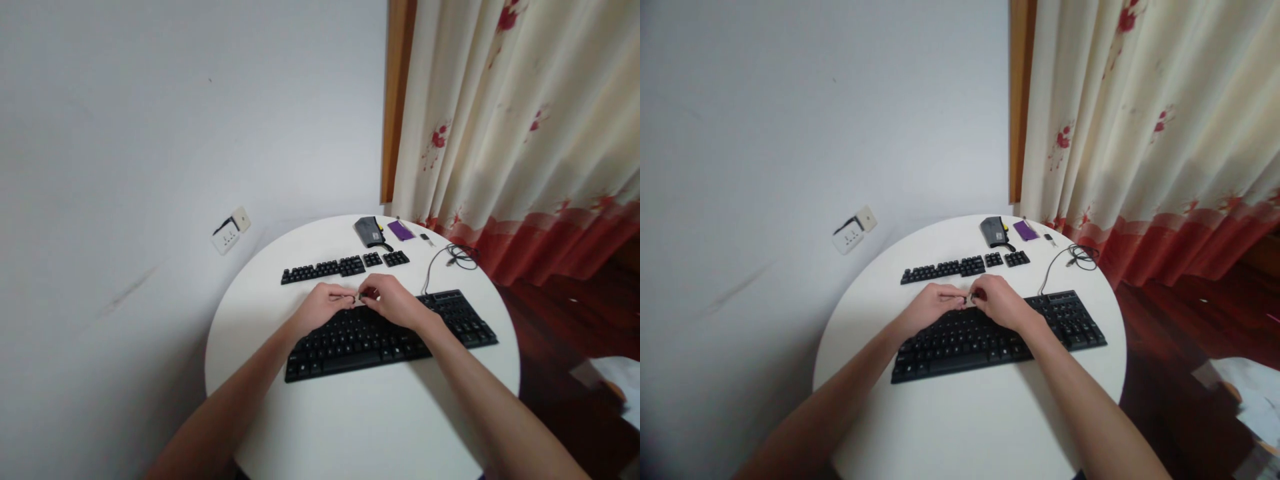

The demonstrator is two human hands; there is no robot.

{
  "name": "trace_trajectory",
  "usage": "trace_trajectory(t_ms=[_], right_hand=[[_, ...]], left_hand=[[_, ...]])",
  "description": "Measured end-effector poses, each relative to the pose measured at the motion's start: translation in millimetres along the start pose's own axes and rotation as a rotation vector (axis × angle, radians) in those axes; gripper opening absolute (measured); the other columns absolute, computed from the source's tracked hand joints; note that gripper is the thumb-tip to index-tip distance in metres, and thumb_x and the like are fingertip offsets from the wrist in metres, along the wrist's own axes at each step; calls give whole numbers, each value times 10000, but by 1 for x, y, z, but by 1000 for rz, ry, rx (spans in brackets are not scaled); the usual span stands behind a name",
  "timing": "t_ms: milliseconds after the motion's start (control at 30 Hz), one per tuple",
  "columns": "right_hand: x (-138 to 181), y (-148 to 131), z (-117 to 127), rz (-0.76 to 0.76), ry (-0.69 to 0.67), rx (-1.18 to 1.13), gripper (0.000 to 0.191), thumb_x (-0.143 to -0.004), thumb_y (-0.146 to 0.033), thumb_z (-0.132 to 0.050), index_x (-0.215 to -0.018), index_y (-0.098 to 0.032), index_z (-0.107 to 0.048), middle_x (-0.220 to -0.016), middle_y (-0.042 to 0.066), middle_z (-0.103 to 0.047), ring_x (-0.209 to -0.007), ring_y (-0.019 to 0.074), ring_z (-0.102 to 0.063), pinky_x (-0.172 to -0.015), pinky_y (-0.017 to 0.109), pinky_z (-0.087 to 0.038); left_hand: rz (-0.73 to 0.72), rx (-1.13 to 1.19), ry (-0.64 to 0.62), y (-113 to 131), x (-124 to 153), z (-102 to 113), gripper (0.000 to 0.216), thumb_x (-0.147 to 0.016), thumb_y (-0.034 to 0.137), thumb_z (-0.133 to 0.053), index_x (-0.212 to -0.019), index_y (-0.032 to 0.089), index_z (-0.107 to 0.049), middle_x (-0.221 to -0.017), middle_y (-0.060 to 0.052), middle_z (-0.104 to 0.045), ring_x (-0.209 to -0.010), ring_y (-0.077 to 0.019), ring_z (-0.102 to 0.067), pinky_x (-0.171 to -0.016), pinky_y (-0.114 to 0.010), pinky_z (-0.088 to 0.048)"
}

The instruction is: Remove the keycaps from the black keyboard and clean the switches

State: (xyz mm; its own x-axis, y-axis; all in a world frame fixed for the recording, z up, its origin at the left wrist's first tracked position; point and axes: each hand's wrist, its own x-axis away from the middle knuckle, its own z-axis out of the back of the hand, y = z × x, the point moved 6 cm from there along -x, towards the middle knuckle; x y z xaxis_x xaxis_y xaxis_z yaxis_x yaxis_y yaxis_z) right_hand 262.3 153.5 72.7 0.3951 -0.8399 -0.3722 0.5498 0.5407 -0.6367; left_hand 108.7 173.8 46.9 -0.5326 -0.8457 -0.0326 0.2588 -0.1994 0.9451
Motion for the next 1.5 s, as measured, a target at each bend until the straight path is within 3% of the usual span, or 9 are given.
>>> trace_trajectory(t_ms=[167,300,433,767,1033,1300,1500], right_hand=[[12,9,20,-154,28,-90,82,-831,-185,-633,-830,-156,-710,-769,33,-715,-710,157,-634,-677,255,-467],[38,11,6,-172,-77,-102,99,-820,-182,-640,-800,-181,-737,-765,4,-732,-695,149,-636,-666,247,-454],[58,17,-10,-204,-91,-101,88,-820,-177,-661,-821,-188,-749,-804,7,-743,-726,155,-651,-693,249,-456],[66,11,-15,-73,-54,46,101,-857,-147,-650,-845,-198,-737,-850,27,-720,-818,170,-629,-768,269,-465],[68,-3,-16,72,-114,159,175,-897,-108,-571,-829,-190,-710,-891,44,-709,-877,177,-603,-796,277,-467],[70,-8,-13,50,-151,249,176,-926,-232,-558,-879,-212,-726,-959,46,-656,-906,178,-566,-801,285,-449],[69,-8,-13,5,-185,289,258,-937,-280,-535,-765,-208,-713,-952,49,-649,-905,192,-558,-776,301,-437]], left_hand=[[-28,-156,-2,7,9,-18,252,-812,249,-671,-1036,160,-742,-983,-66,-745,-880,-179,-688,-860,-299,-531],[-44,-354,-47,10,17,-38,131,-792,223,-690,-899,189,-758,-868,-17,-752,-781,-157,-673,-750,-253,-514],[-81,-483,-64,9,19,-46,94,-794,241,-705,-856,220,-773,-872,-4,-762,-777,-162,-676,-765,-261,-490],[-254,-727,-78,12,24,-57,96,-851,269,-690,-881,235,-774,-894,-8,-759,-859,-182,-639,-860,-315,-451],[-319,-911,-97,21,29,-67,138,-894,209,-629,-863,209,-764,-891,-20,-743,-875,-185,-603,-866,-337,-448],[-366,-904,-103,24,45,-64,277,-964,335,-511,-920,225,-761,-1023,-51,-645,-1036,-202,-522,-940,-354,-426],[-311,-900,-93,24,51,-65,289,-961,331,-503,-908,221,-764,-1036,-74,-610,-1063,-226,-525,-935,-386,-424]])
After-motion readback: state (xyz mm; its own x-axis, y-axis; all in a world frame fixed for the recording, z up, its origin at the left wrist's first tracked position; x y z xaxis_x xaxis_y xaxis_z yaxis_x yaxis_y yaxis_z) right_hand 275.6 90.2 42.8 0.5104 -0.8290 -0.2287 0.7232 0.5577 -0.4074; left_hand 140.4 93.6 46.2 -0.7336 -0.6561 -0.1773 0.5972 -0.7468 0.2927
